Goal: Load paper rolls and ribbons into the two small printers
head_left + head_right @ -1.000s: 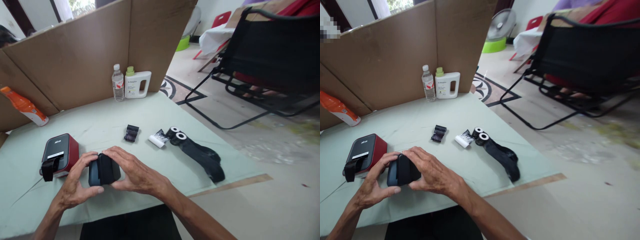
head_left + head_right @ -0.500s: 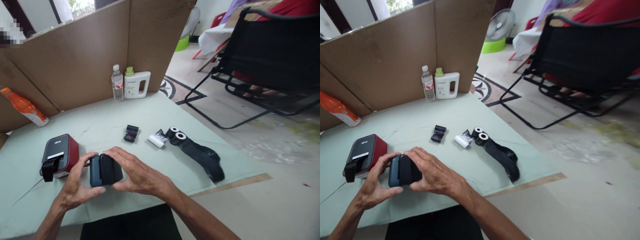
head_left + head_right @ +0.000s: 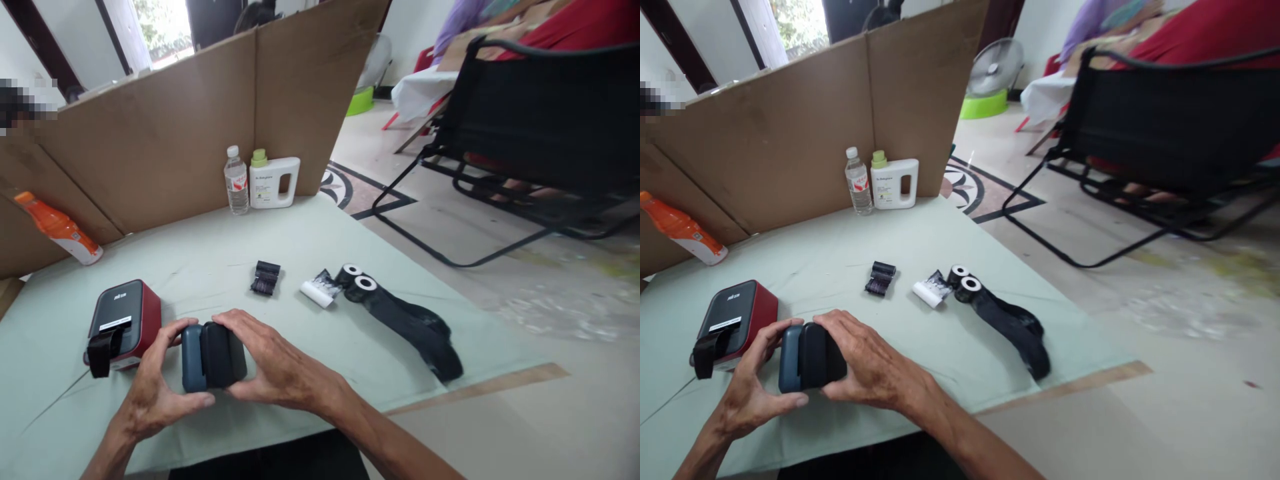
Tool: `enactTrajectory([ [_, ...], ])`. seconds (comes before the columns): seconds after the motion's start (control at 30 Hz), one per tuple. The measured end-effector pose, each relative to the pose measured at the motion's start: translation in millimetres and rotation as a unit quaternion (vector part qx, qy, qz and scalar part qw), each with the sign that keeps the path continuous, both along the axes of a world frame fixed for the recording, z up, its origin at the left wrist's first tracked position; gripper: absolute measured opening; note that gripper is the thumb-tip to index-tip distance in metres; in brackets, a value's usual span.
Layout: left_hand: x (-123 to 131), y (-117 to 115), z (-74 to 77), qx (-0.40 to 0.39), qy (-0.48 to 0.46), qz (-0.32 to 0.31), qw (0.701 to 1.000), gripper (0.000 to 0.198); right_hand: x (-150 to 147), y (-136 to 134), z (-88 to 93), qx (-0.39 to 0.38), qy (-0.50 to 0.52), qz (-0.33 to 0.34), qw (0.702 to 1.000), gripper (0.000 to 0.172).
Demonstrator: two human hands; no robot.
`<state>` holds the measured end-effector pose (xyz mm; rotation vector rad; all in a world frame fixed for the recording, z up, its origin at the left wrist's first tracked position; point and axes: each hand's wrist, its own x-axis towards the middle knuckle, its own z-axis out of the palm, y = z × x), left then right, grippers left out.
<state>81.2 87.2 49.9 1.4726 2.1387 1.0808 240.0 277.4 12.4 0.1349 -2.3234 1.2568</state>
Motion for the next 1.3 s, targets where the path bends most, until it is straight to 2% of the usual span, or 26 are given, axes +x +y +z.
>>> enactTrajectory([
  [0.47,-2.8,-4.7,-2.7,-0.003,-0.012,-0.004,1.0,0.091,-2.0,0.9,2.3,-0.019,-0.009,0.029,0.999,0.087],
  [0.73,-6.7,-3.2,0.7,-0.026,0.005,-0.017,1.0,0.091,-4.3,1.8,-0.7,-0.016,-0.009,0.032,0.999,0.092],
  [1.1,-16.7,3.4,18.0,-0.087,0.077,-0.086,0.99,0.088,-7.4,-0.7,-2.1,-0.015,0.002,0.028,0.999,0.091],
  [1.3,-18.5,6.9,17.6,-0.094,0.088,-0.108,0.986,0.092,-6.9,-0.6,-3.7,-0.012,0.003,0.025,1.0,0.093],
])
